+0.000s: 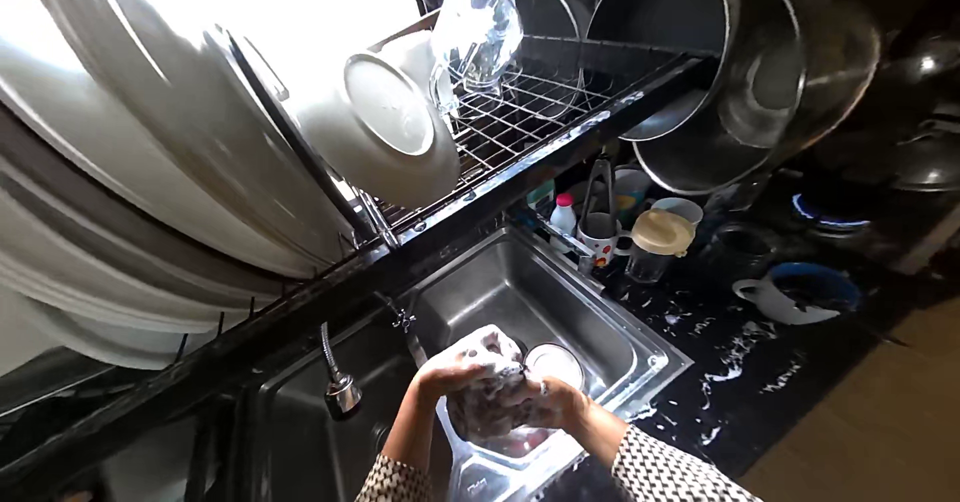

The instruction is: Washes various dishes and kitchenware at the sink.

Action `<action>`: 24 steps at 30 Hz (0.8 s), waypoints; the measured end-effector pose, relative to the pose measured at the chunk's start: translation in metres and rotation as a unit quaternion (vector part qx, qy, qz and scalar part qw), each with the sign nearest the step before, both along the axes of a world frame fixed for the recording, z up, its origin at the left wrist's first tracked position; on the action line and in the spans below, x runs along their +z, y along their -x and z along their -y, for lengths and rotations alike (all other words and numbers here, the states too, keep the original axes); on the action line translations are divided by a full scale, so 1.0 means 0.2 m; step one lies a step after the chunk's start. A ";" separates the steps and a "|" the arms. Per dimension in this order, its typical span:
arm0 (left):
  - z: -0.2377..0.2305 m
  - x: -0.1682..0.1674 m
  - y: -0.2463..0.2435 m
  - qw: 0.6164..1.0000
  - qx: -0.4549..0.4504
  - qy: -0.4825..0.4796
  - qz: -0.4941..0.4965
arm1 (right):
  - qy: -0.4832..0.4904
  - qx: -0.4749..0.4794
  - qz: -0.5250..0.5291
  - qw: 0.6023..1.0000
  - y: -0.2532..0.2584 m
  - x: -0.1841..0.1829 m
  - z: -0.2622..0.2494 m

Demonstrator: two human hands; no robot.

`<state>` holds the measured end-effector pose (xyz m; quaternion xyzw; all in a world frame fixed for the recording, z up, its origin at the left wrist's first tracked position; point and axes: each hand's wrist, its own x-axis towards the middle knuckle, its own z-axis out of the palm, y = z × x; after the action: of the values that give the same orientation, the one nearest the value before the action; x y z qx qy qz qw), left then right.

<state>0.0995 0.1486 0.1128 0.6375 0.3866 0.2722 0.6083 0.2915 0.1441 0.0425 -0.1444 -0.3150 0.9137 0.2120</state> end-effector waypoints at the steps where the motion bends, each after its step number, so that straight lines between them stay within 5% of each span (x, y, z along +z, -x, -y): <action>1: -0.01 -0.02 0.03 0.999 0.006 0.016 0.027 | -0.003 0.005 -0.007 1.000 0.01 -0.01 -0.01; 4: 0.03 -0.21 0.11 0.978 0.138 0.086 0.129 | -0.003 -0.008 -0.004 1.000 0.02 0.03 -0.01; 7: 0.20 -0.41 0.01 0.860 0.350 0.179 0.325 | 0.015 -0.058 0.012 0.998 0.03 0.02 -0.01; 9: 0.23 -0.47 -0.10 0.784 0.381 0.221 0.437 | 0.032 -0.093 -0.005 0.995 0.05 0.04 -0.02; 12: 0.24 -0.43 -0.22 0.742 0.438 0.188 0.472 | 0.067 -0.124 -0.086 0.986 0.12 0.03 -0.02; 16: 0.20 -0.33 -0.26 0.702 0.583 0.111 0.394 | 0.235 -0.197 -0.035 0.951 0.19 0.08 -0.01; 20: 0.28 -0.26 -0.40 0.709 0.691 0.005 0.143 | 0.174 -0.246 -0.077 0.950 0.24 0.09 -0.01; 22: 0.34 -0.28 -0.43 0.769 0.626 -0.126 0.006 | 0.130 -0.290 -0.072 0.945 0.26 0.10 0.01; 24: 0.33 -0.24 -0.42 0.777 0.534 -0.272 -0.192 | 0.090 -0.301 -0.059 0.948 0.26 0.10 0.05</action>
<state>0.1840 0.0830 0.0651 0.5068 0.6835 0.5191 0.0802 0.2399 0.1344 0.0622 -0.1970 -0.1606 0.8387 0.4816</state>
